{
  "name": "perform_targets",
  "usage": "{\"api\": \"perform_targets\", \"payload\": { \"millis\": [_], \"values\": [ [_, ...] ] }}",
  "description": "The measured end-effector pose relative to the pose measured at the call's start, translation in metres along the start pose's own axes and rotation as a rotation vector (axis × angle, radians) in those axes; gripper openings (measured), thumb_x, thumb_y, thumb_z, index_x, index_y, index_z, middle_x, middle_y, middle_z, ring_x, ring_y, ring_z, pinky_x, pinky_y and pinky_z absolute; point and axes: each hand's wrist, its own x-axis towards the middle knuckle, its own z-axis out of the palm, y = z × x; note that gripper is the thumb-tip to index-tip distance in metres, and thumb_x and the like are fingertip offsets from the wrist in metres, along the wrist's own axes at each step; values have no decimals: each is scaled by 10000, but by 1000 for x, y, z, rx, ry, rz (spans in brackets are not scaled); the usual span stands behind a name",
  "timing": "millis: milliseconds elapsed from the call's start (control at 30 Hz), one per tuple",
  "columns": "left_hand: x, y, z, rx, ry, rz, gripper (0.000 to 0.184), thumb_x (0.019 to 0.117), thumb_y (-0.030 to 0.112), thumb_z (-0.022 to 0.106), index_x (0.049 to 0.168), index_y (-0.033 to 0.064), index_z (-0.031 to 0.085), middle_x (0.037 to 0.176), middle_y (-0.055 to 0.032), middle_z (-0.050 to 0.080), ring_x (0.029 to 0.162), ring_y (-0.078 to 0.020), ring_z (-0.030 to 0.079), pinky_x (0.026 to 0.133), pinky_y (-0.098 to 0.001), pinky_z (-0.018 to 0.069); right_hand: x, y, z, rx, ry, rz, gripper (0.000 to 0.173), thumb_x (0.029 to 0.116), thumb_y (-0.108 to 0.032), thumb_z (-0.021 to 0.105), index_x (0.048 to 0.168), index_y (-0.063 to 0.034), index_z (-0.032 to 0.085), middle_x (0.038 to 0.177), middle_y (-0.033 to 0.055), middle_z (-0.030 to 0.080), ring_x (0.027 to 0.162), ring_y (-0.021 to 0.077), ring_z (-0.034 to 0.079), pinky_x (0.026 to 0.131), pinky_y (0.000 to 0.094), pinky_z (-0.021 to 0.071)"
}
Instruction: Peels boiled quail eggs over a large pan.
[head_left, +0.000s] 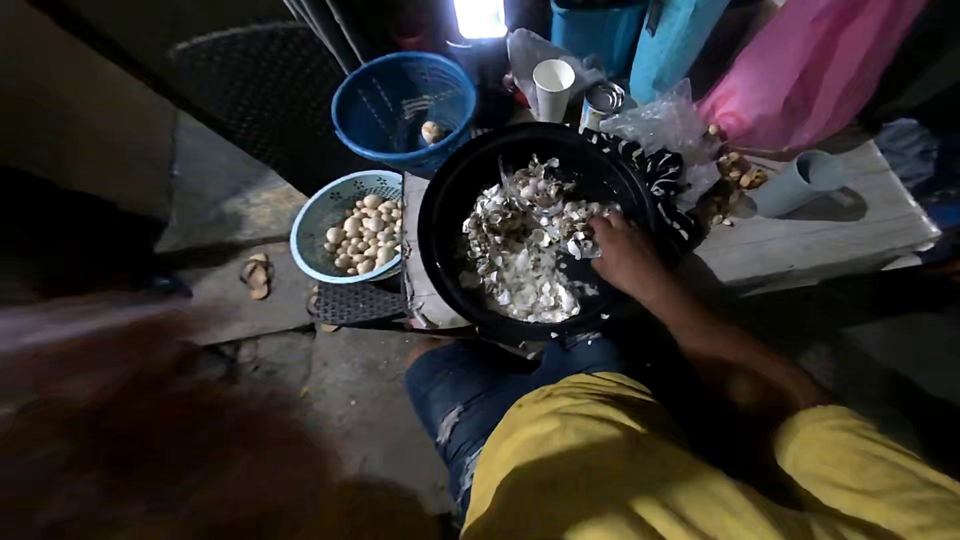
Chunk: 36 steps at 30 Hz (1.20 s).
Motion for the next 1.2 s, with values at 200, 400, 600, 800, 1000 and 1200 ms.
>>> {"api": "perform_targets", "payload": {
  "millis": [200,400,600,800,1000,1200],
  "values": [
    [15,3,222,193,-1138,-94,210,1012,324,622,1157,266,761,1389,-12,618,1310,-250,557,1050,-529,495,28,28,-23,238,-72,-86,494,926,-341,765,1327,-77,647,1316,204,612,1179,366,620,1000,593,504],
    [16,-31,217,477,-1343,-80,206,961,310,674,1121,200,745,1290,-43,658,1263,-323,571,961,-599,510,43,37,-28,431,6,-65,432,1038,-339,611,1352,-42,619,1293,182,658,1197,300,643,1054,522,494],
    [28,-66,177,510,-1284,-57,160,948,248,716,1087,183,757,1224,-67,680,1233,-305,593,1029,-551,496,46,35,-30,441,8,-57,437,1039,-346,608,1367,-57,616,1313,161,656,1223,280,633,1070,515,485],
    [30,-78,156,493,-987,-42,176,928,114,701,1094,132,756,1283,-103,662,1262,-343,581,1018,-583,502,48,36,-23,401,26,-87,431,1005,-333,664,1335,-57,635,1307,172,646,1223,299,622,1072,512,484],
    [34,-75,150,621,-825,-171,311,947,197,708,1253,141,715,1351,-145,618,1306,-383,533,1026,-591,478,47,32,-17,305,25,-74,416,969,-304,712,1326,-103,646,1317,167,625,1193,310,625,1028,528,509],
    [50,-62,185,494,-722,-13,331,944,258,685,1270,200,709,1442,-123,566,1379,-385,468,1072,-610,416,49,22,-26,348,65,25,397,1065,-294,546,1388,-71,604,1386,190,597,1280,338,584,1079,559,458]
  ]
}}
